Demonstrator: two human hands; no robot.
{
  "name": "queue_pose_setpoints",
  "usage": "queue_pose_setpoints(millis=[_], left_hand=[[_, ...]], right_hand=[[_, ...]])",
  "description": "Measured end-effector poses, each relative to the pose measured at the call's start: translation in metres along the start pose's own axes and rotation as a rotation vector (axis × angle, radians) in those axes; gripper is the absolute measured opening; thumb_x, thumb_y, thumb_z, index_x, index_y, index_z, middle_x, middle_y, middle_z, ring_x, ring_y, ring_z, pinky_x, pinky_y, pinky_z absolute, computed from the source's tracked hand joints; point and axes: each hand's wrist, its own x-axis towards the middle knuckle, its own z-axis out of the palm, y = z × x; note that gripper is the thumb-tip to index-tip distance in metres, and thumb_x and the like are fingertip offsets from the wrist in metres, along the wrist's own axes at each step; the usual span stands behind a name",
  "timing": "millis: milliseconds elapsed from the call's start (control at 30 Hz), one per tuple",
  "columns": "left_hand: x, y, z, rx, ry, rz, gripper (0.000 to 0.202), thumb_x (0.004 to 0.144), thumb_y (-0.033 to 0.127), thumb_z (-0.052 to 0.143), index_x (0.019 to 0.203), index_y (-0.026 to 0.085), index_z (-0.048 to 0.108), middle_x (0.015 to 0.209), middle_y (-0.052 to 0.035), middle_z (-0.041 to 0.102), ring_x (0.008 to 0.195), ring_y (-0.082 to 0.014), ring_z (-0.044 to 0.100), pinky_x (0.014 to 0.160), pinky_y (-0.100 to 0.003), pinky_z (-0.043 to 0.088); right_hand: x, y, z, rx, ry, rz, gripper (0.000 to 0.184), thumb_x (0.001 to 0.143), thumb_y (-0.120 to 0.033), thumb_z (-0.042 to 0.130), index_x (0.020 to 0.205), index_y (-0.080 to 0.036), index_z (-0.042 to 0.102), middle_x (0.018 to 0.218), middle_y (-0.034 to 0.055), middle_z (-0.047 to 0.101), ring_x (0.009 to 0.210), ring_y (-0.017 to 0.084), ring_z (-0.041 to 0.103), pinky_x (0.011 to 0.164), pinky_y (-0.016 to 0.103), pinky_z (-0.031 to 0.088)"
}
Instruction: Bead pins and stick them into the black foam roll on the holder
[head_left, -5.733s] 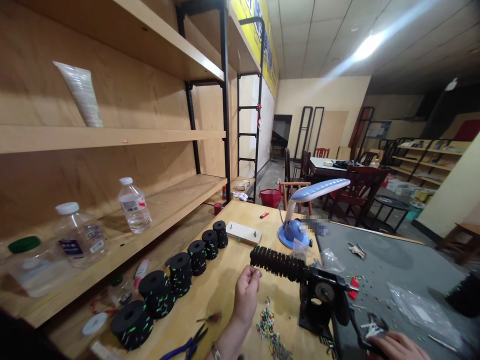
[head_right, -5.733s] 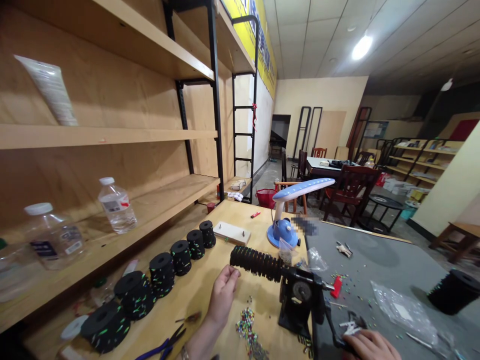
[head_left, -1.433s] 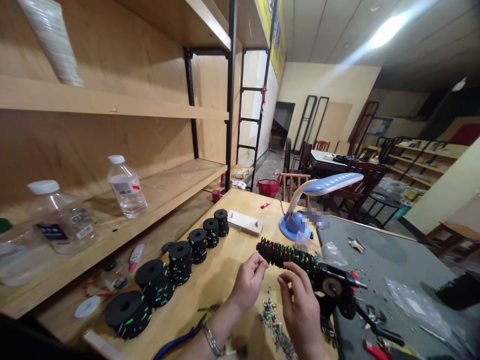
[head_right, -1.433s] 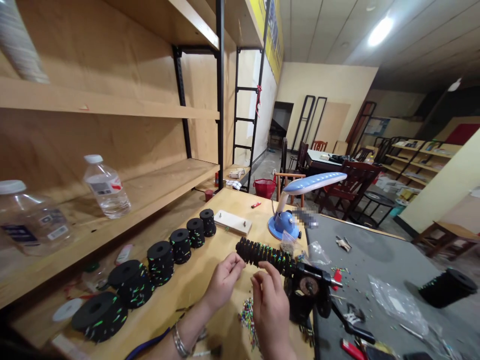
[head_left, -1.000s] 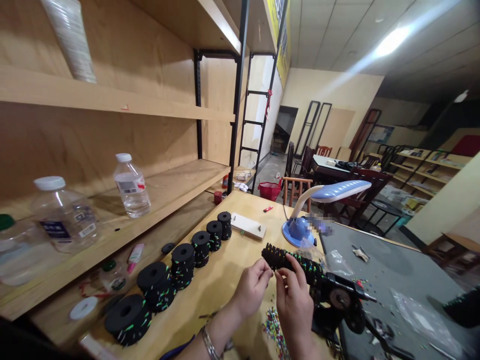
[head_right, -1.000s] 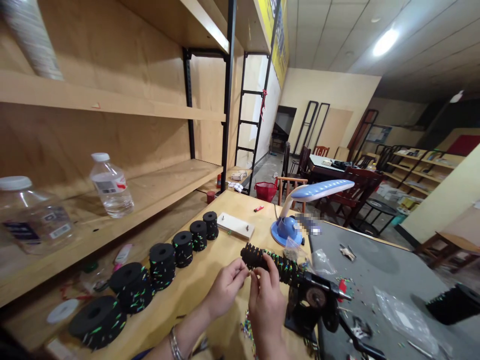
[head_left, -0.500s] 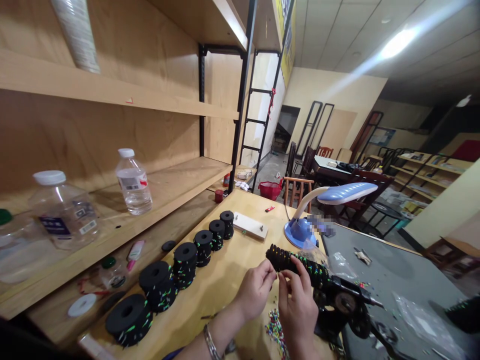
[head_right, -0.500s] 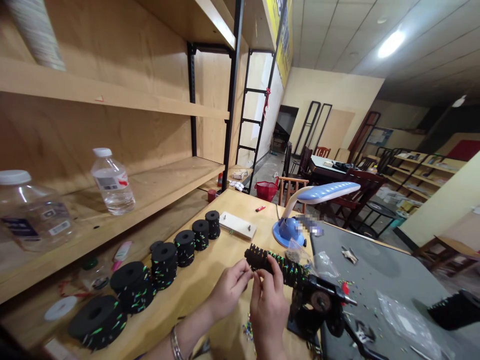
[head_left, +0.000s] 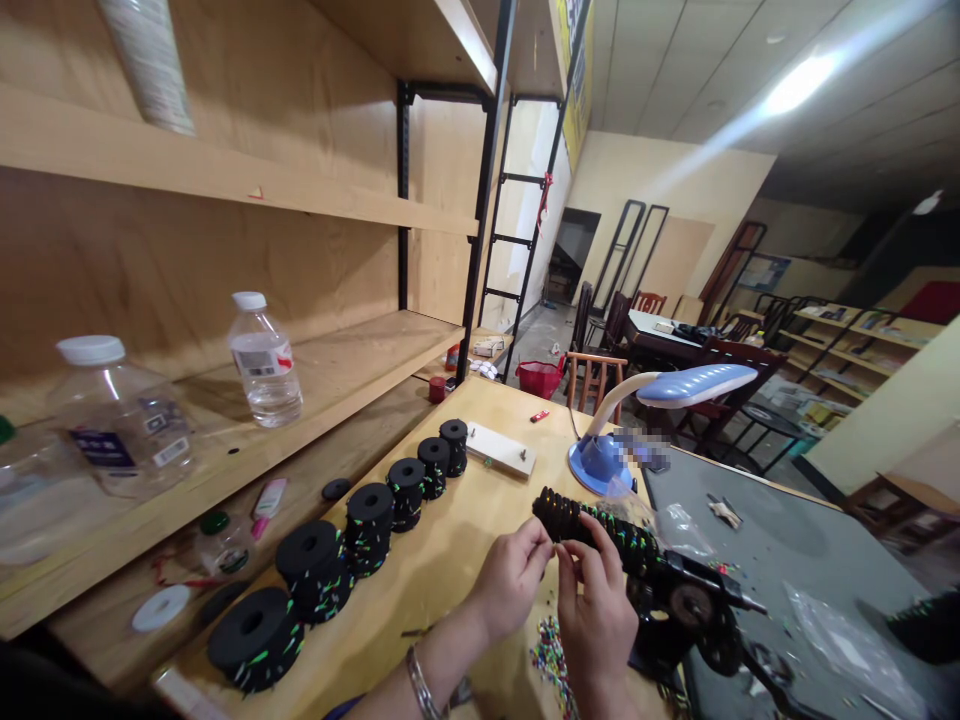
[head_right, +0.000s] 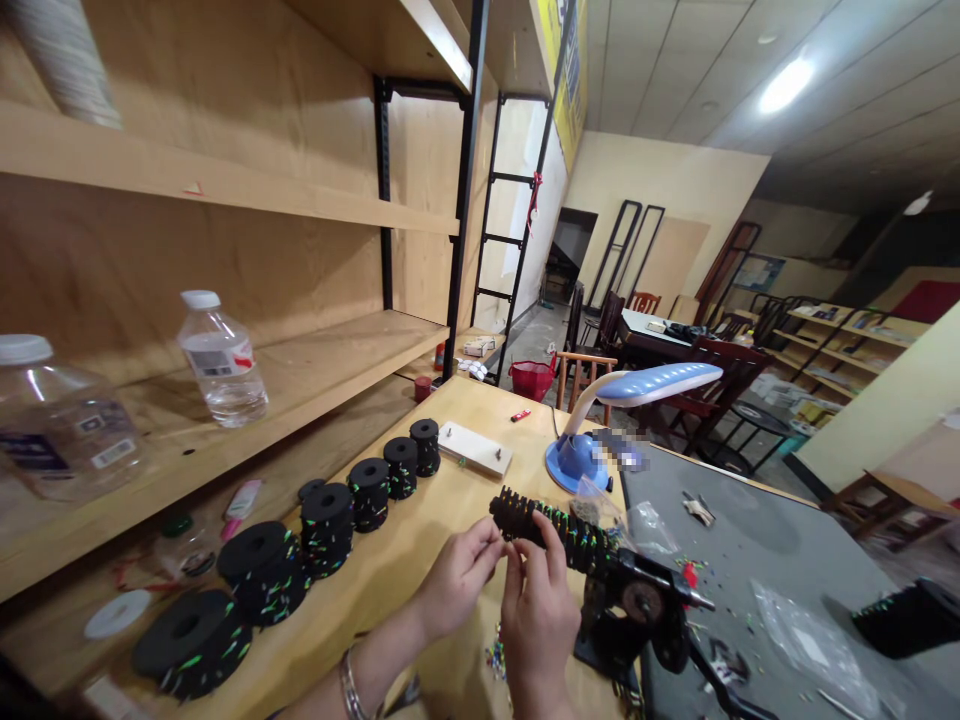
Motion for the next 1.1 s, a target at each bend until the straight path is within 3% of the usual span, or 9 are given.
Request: queue_pose_setpoints(millis=[667,1100], left_hand=[[0.0008,0.0046,-0.0055,0.098,-0.045,0.018,0.023,0.090,0.026,0.041,0.068,0.021,0.043,0.054,0.0060,0.036,0.050,-0.0118,0.034,0.048,-0.024,0.024],[0.0011,0.0052,-0.0049,0.081,-0.047,0.012,0.022,0.089,0.023,0.041,0.068,0.020,0.044,0.054,0.0071,0.034,0.050,-0.0099,0.031,0.048,-0.022,0.024]], right_hand=[[-0.0010,-0.0004,0.0016,-0.051,0.006,-0.032,0.033,0.094,-0.036,0.042,0.087,-0.023,0.072,0.122,0.0100,0.065,0.064,0.013,0.068,0.046,0.020,0.044],[-0.0012,-0.0005,0.0050,-0.103,0.091,-0.060,0.034,0.094,-0.036,0.043,0.085,-0.024,0.073,0.118,0.0060,0.067,0.066,0.012,0.068,0.044,0.019,0.041]])
